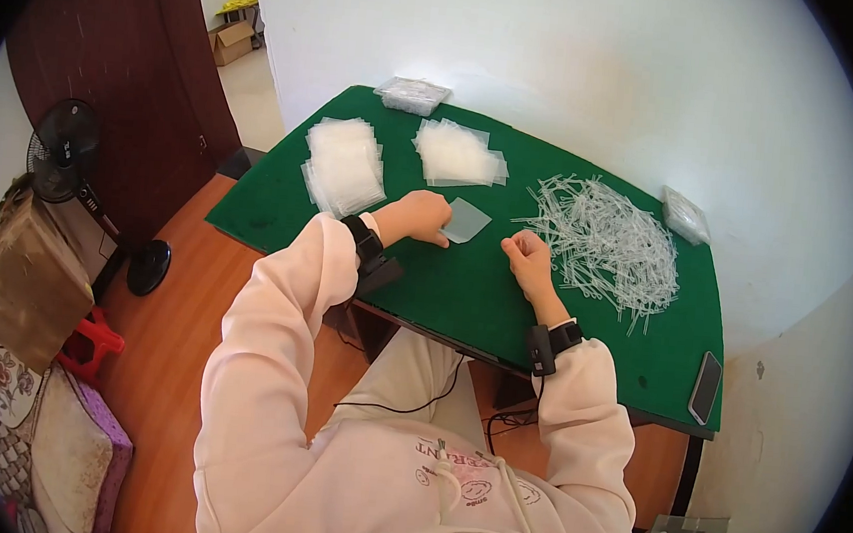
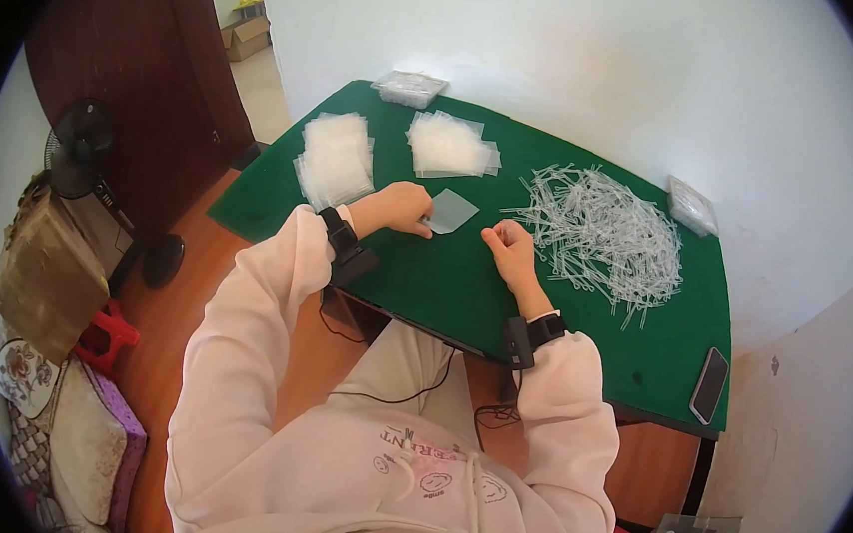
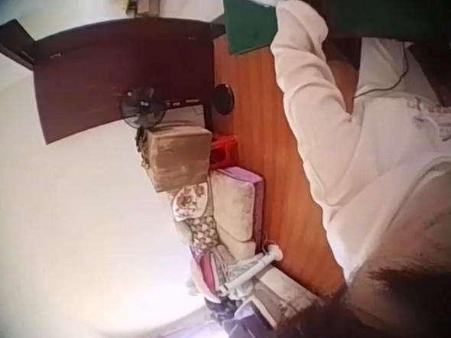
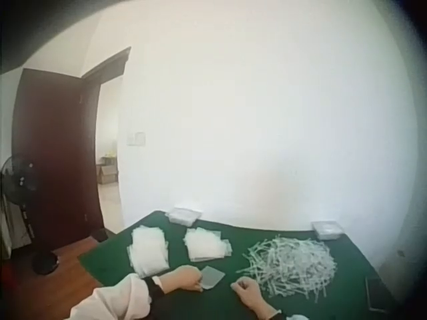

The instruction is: The person picks up a plastic bag and fills it with plastic fasteners by hand. After sealing the bag, they place it onto a stack of filled bags and repeat the process.

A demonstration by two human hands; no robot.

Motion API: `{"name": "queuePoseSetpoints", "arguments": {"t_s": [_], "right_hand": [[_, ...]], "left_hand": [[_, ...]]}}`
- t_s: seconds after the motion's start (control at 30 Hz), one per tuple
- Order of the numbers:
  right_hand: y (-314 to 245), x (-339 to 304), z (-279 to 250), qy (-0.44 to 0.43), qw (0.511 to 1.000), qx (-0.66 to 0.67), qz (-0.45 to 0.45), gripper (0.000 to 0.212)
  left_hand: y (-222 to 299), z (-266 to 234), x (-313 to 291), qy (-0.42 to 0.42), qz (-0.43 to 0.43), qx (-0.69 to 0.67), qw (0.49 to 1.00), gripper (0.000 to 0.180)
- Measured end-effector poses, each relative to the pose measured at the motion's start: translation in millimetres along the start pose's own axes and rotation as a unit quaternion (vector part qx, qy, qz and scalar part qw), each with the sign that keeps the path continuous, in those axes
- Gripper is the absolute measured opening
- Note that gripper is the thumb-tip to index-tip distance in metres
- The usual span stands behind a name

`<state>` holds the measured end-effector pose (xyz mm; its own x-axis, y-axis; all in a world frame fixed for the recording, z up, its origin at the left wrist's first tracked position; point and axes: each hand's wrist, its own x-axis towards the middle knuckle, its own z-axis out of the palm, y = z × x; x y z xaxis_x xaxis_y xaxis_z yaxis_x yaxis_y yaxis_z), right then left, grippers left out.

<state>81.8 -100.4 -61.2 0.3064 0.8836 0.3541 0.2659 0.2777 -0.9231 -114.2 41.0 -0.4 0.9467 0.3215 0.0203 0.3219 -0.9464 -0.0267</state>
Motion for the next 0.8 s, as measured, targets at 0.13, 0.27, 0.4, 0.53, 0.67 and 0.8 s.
{"name": "queuePoseSetpoints", "arguments": {"t_s": [0.13, 0.27, 0.4, 0.53, 0.67, 0.8], "right_hand": [[-9, -3, 4, 0.038, 0.998, 0.047, -0.004, 0.022], [-10, -4, 10, 0.043, 0.997, 0.059, 0.004, 0.027], [-8, -3, 6, 0.008, 1.000, 0.005, 0.006, 0.032], [-9, -2, 3, 0.004, 0.999, -0.011, 0.038, 0.035], [-5, 1, 5, 0.027, 0.998, -0.057, -0.009, 0.039], [-8, -2, 9, 0.012, 0.993, -0.113, -0.045, 0.041]], "left_hand": [[3, -11, -1, -0.036, 0.002, 0.003, 0.999, 0.034], [5, -12, 2, -0.074, 0.005, 0.017, 0.997, 0.032], [8, -7, 4, -0.057, 0.012, 0.035, 0.998, 0.025], [15, 2, 9, -0.017, 0.018, 0.052, 0.998, 0.017], [21, 20, 13, 0.026, 0.026, 0.113, 0.993, 0.012], [26, 30, 15, 0.071, 0.056, 0.132, 0.987, 0.012]]}}
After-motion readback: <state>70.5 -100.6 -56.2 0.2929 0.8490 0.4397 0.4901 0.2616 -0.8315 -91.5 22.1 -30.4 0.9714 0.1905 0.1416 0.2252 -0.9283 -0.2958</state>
